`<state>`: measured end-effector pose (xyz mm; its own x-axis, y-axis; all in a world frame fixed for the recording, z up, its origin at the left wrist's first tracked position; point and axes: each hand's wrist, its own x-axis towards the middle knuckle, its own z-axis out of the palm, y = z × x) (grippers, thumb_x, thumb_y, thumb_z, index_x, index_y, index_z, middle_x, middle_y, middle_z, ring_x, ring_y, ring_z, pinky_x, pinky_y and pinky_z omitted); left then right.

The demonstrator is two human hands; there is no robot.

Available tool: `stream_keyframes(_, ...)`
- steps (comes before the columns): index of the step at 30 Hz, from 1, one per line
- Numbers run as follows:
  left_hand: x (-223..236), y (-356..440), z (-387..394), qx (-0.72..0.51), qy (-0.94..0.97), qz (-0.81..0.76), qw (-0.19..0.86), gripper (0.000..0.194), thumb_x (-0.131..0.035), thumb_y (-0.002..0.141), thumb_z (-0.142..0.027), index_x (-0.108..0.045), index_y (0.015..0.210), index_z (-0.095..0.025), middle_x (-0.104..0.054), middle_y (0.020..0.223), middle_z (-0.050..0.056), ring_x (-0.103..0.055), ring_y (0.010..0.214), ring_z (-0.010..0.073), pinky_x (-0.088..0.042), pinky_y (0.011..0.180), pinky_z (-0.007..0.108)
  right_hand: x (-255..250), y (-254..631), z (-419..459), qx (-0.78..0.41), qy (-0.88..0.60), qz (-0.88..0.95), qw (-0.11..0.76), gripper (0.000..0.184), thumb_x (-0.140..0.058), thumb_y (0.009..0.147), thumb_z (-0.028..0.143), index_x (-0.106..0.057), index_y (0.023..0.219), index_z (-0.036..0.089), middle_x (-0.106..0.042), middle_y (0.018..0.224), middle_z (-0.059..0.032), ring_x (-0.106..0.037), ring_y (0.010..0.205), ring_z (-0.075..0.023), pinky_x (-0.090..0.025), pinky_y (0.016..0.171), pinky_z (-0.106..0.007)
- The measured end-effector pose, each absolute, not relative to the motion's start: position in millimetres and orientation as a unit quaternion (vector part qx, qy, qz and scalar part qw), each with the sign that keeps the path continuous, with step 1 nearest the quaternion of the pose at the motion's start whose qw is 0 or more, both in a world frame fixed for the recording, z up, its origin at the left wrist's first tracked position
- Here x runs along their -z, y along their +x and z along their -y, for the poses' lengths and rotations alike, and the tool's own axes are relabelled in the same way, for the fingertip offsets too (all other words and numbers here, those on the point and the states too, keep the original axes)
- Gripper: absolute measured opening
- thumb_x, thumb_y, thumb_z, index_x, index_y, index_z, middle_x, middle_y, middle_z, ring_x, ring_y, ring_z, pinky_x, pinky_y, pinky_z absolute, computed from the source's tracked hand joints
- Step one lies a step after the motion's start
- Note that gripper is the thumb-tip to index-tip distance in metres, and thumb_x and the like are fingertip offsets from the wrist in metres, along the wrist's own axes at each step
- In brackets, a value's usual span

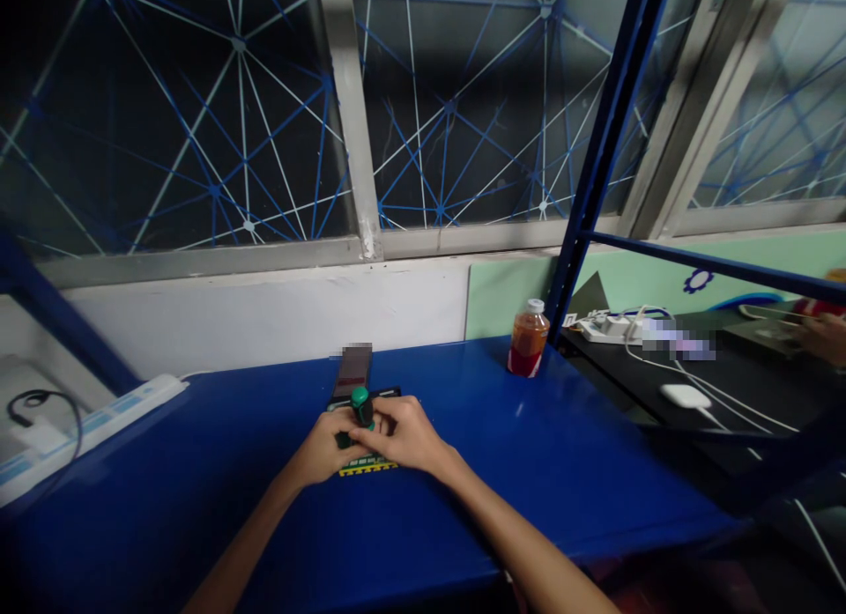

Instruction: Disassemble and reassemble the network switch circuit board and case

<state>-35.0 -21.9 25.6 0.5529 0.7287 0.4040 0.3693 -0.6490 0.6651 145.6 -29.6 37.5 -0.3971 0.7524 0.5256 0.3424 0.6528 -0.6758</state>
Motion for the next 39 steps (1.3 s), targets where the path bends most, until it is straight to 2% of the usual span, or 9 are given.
stream_keyframes(8,-28.0,-38.5,22.1,-0.337,0.855,-0.307,0.247,0.013,-0.062,0.081,-0.022,-0.067,0.070,-0.016,-0.069,0.084,0.006,-0.063,0.083,0.0186,-0.046,0.079,0.030,-37.4,146.1,30.9,-0.243,-0.337,0.805,0.423,0.029,-0.061,0.082,0.042,-0.056,0.070,0.015,-0.052,0.058,0.0028,-0.044,0.050,-0.0076,-0.033,0.048,-0.021)
stream_keyframes(12,-25.2,-39.4,20.3,-0.345,0.854,-0.302,0.247,0.015,-0.064,0.079,-0.022,-0.065,0.065,-0.016,-0.067,0.077,0.004,-0.062,0.079,0.0180,-0.046,0.078,0.030,-36.4,146.8,29.4,-0.233,-0.335,0.811,0.419,0.028,-0.065,0.078,0.043,-0.058,0.076,0.015,-0.052,0.061,0.0033,-0.043,0.052,-0.0078,-0.034,0.049,-0.021)
stream_keyframes(16,-24.9,-39.5,20.1,-0.337,0.855,-0.307,0.248,0.020,-0.064,0.080,-0.024,-0.064,0.062,-0.016,-0.065,0.074,0.003,-0.061,0.076,0.0168,-0.047,0.077,0.029,-35.6,147.0,27.8,-0.238,-0.331,0.811,0.420,0.030,-0.065,0.078,0.044,-0.057,0.074,0.016,-0.050,0.060,0.0037,-0.043,0.052,-0.0081,-0.034,0.049,-0.022)
stream_keyframes(26,-26.9,-38.8,20.6,-0.338,0.860,-0.303,0.234,0.016,-0.063,0.081,-0.023,-0.065,0.067,-0.016,-0.067,0.077,0.004,-0.063,0.079,0.0174,-0.047,0.076,0.028,-36.0,146.5,28.5,-0.241,-0.321,0.806,0.435,0.029,-0.066,0.078,0.042,-0.058,0.072,0.015,-0.051,0.059,0.0038,-0.043,0.051,-0.0072,-0.033,0.049,-0.020)
stream_keyframes(31,-25.9,-39.8,20.9,-0.328,0.864,-0.304,0.233,0.022,-0.062,0.082,-0.023,-0.063,0.062,-0.014,-0.065,0.066,0.002,-0.062,0.070,0.0164,-0.046,0.069,0.026,-34.0,145.6,29.1,-0.280,-0.310,0.801,0.429,0.024,-0.061,0.083,0.038,-0.062,0.087,0.014,-0.058,0.063,0.0012,-0.050,0.053,-0.0089,-0.039,0.051,-0.020)
stream_keyframes(34,-24.3,-40.2,20.0,-0.331,0.860,-0.308,0.238,0.023,-0.063,0.082,-0.023,-0.064,0.061,-0.014,-0.064,0.066,0.002,-0.062,0.071,0.0168,-0.046,0.068,0.026,-35.9,145.8,30.6,-0.289,-0.311,0.802,0.421,0.024,-0.060,0.084,0.037,-0.063,0.092,0.014,-0.059,0.064,0.0006,-0.051,0.053,-0.0092,-0.039,0.050,-0.020)
stream_keyframes(36,-23.4,-39.6,19.1,-0.336,0.859,-0.303,0.240,0.023,-0.063,0.082,-0.023,-0.064,0.061,-0.014,-0.065,0.068,0.002,-0.062,0.073,0.0168,-0.047,0.071,0.027,-38.2,146.0,31.7,-0.286,-0.314,0.803,0.419,0.024,-0.061,0.083,0.038,-0.063,0.089,0.014,-0.058,0.062,0.0013,-0.049,0.051,-0.0085,-0.038,0.049,-0.020)
stream_keyframes(39,-23.4,-37.5,19.0,-0.344,0.856,-0.293,0.251,0.018,-0.064,0.081,-0.023,-0.066,0.065,-0.015,-0.067,0.073,0.003,-0.062,0.073,0.0163,-0.047,0.072,0.027,-40.9,146.3,32.6,-0.262,-0.326,0.804,0.422,0.026,-0.063,0.080,0.039,-0.059,0.076,0.015,-0.054,0.058,0.0026,-0.046,0.049,-0.0077,-0.035,0.047,-0.020)
